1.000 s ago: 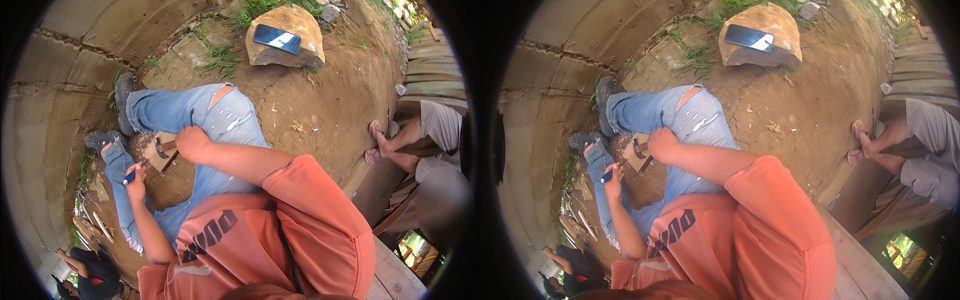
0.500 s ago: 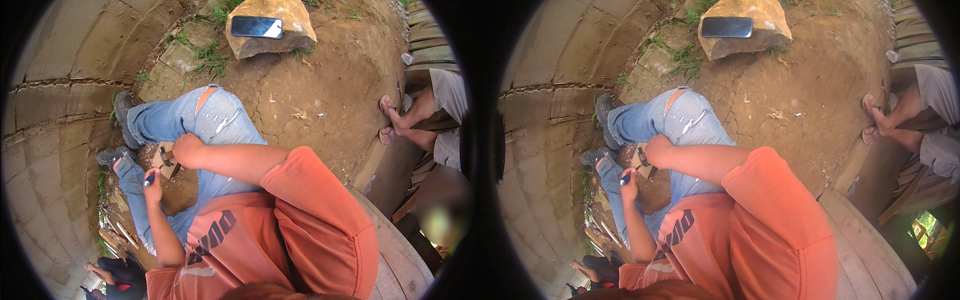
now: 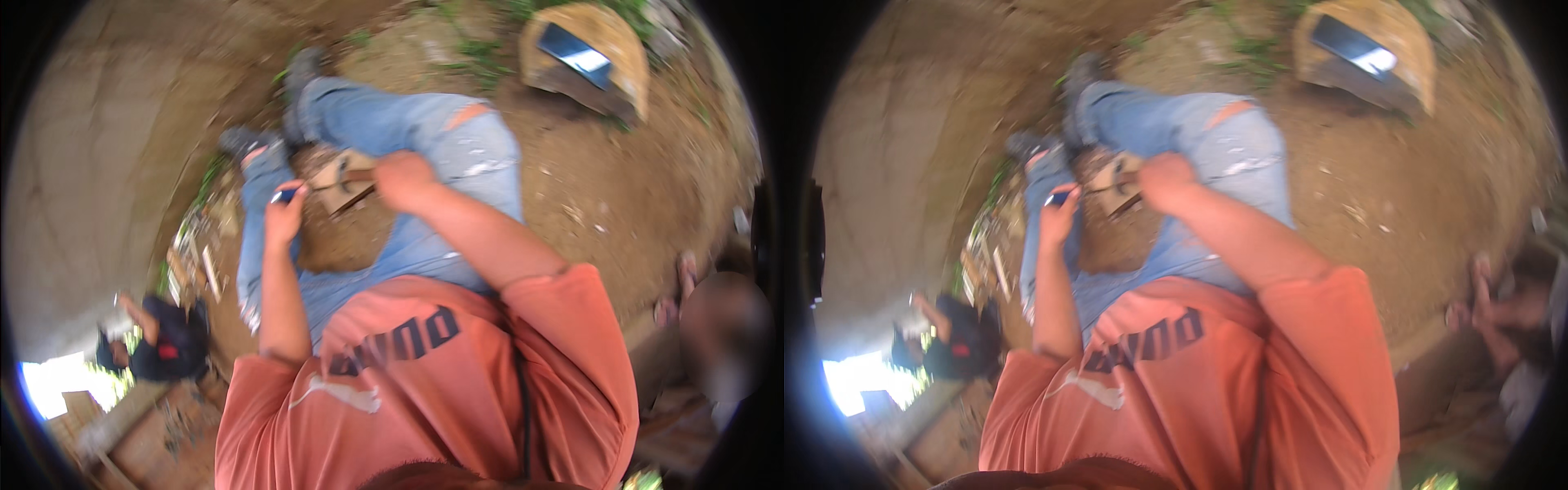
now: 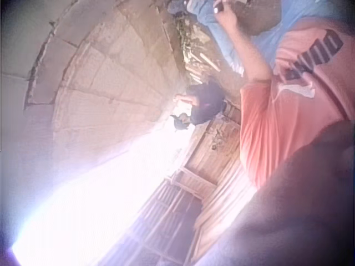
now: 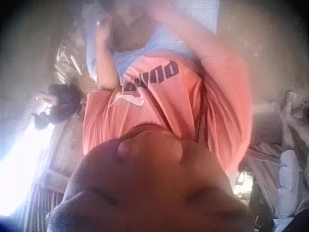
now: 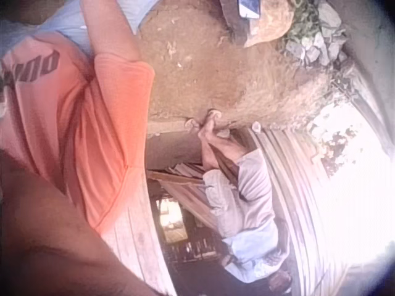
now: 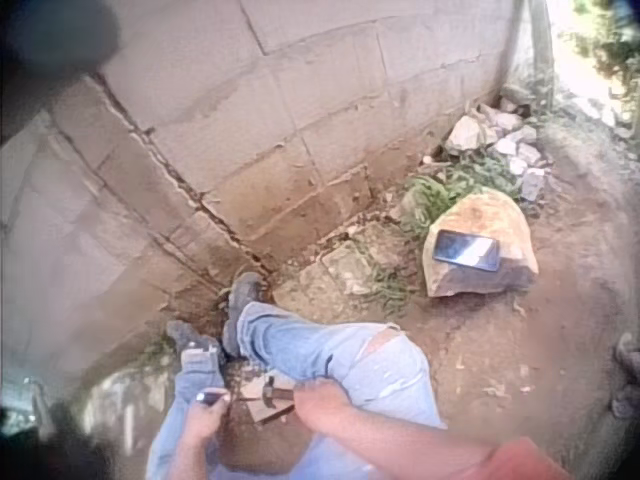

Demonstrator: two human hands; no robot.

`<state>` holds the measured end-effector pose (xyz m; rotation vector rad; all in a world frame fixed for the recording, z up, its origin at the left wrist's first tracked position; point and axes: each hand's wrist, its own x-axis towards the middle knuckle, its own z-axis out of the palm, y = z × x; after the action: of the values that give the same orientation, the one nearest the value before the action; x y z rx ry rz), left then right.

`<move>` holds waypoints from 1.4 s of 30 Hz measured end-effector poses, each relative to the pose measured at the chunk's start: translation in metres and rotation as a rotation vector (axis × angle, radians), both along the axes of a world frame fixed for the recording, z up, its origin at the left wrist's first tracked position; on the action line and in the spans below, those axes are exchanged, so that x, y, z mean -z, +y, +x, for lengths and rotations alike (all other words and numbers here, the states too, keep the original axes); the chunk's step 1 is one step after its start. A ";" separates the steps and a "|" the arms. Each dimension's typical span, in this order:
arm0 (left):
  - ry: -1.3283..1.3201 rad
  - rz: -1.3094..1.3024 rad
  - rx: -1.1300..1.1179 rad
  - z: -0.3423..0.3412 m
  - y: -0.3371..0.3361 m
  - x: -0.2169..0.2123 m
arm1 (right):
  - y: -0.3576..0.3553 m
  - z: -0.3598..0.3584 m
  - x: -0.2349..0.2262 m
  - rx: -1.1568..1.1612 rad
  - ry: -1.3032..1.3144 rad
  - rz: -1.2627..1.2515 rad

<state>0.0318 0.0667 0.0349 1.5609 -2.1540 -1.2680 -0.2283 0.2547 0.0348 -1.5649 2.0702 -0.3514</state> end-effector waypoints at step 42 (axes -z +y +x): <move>-0.181 -0.273 -0.015 -0.013 -0.067 -0.002 | -0.008 0.008 -0.006 -0.078 0.176 0.005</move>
<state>0.0188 -0.0005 0.0370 1.6240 -2.3007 -0.8121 -0.2204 0.2463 0.0412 -1.7220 2.1303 -0.1859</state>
